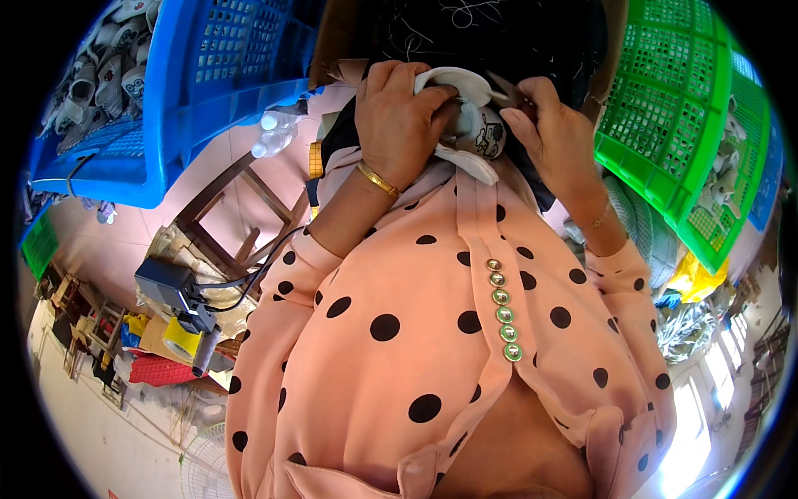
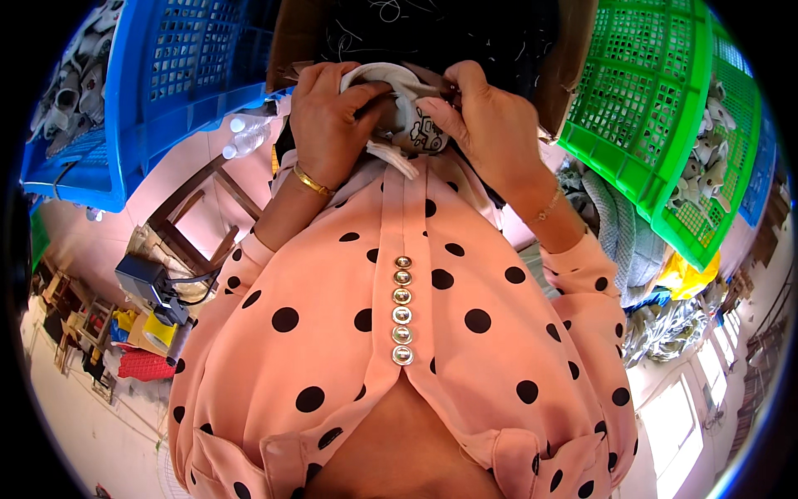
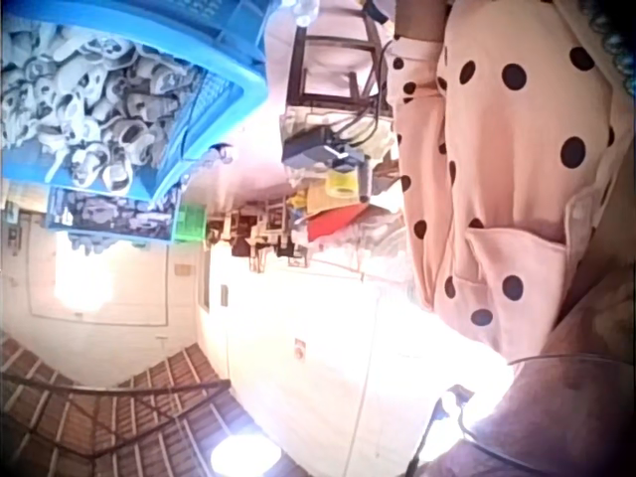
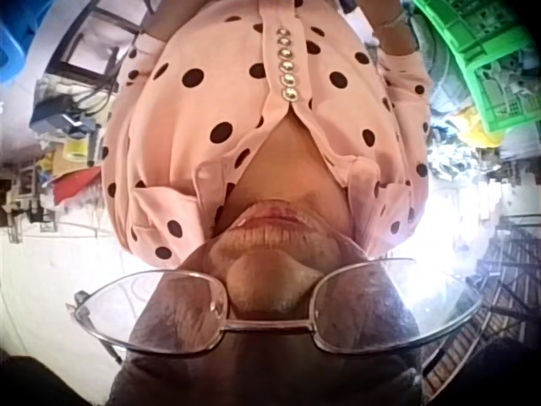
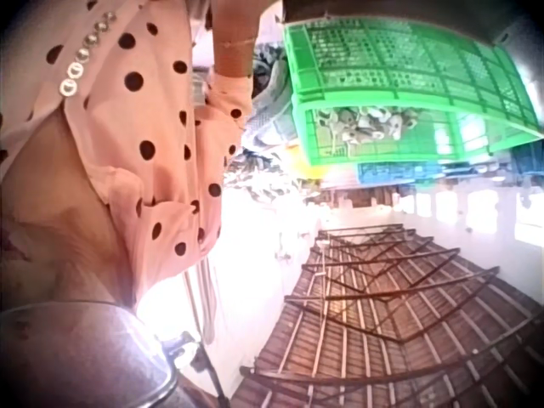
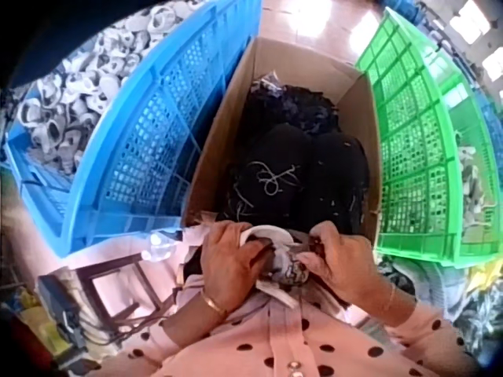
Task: The person sits on the floor in a workshop environment and uses scissors to trim loose threads and excess fabric from the edges of small white socks. They handle the socks one at a time, picking them from a blue crate, performing the trimming, and placing the finished items into a cardboard box.
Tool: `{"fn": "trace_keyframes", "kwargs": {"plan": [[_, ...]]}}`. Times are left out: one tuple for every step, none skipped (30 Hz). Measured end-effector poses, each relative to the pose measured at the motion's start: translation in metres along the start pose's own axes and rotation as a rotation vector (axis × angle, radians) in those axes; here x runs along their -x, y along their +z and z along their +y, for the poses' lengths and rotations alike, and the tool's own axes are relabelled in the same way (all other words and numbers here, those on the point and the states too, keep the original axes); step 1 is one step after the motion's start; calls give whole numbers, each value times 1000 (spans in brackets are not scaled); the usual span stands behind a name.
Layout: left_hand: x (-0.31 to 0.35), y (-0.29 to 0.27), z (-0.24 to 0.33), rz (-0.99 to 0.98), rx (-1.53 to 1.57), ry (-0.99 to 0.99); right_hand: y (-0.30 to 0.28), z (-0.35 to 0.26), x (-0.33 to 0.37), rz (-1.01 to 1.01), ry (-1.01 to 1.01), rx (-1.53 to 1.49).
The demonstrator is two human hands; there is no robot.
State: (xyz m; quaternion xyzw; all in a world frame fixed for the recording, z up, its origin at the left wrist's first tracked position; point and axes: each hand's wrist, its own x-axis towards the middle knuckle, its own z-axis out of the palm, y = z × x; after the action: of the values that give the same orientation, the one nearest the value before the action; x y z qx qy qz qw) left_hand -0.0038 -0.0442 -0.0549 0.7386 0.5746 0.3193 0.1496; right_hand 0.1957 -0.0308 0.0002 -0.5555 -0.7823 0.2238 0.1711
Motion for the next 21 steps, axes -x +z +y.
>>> {"fn": "trace_keyframes", "kwargs": {"plan": [[1,2,-1,6,1,3,-7,0,-3,-40,-69,132],[0,4,-2,12,2,8,-13,0,-5,-78,-138,264],[0,4,-3,15,13,11,-17,-1,-8,-116,-208,397],[-1,5,-3,18,24,15,-21,-4,-12,-133,-287,529],[-1,5,-3,21,34,16,-23,-6,-15,-147,-324,569],[0,5,-3,23,35,18,-24,-7,-18,-161,-361,609],[0,5,-3,26,35,19,-25,-9,-21,-175,-397,648],[1,4,-4,27,38,19,-27,-12,-24,-202,-418,650],[1,4,-4,26,47,21,-28,-16,-28,-230,-439,651],[1,4,-5,24,56,23,-28,-18,-30,-257,-459,652],[2,4,-6,22,66,24,-27,-21,-31,-283,-464,668],[2,3,-7,19,79,26,-26,-24,-31,-309,-468,684],[1,3,-7,16,91,28,-25,-26,-32,-336,-472,699],[1,2,-8,14,103,33,-25,-28,-32,-346,-463,680],[1,0,-8,10,114,41,-25,-30,-32,-357,-454,661],[2,-1,-9,6,124,49,-25,-32,-33,-367,-444,642],[2,0,-10,0,137,55,-25,-34,-34,-384,-420,652],[2,1,-11,2,156,56,-24,-37,-35,-401,-396,661],[2,2,-12,4,175,58,-23,-40,-35,-418,-371,671],[2,3,-13,6,193,59,-24,-42,-36,-442,-363,667],[2,2,-13,3,202,57,-26,-45,-37,-467,-356,663]]}}
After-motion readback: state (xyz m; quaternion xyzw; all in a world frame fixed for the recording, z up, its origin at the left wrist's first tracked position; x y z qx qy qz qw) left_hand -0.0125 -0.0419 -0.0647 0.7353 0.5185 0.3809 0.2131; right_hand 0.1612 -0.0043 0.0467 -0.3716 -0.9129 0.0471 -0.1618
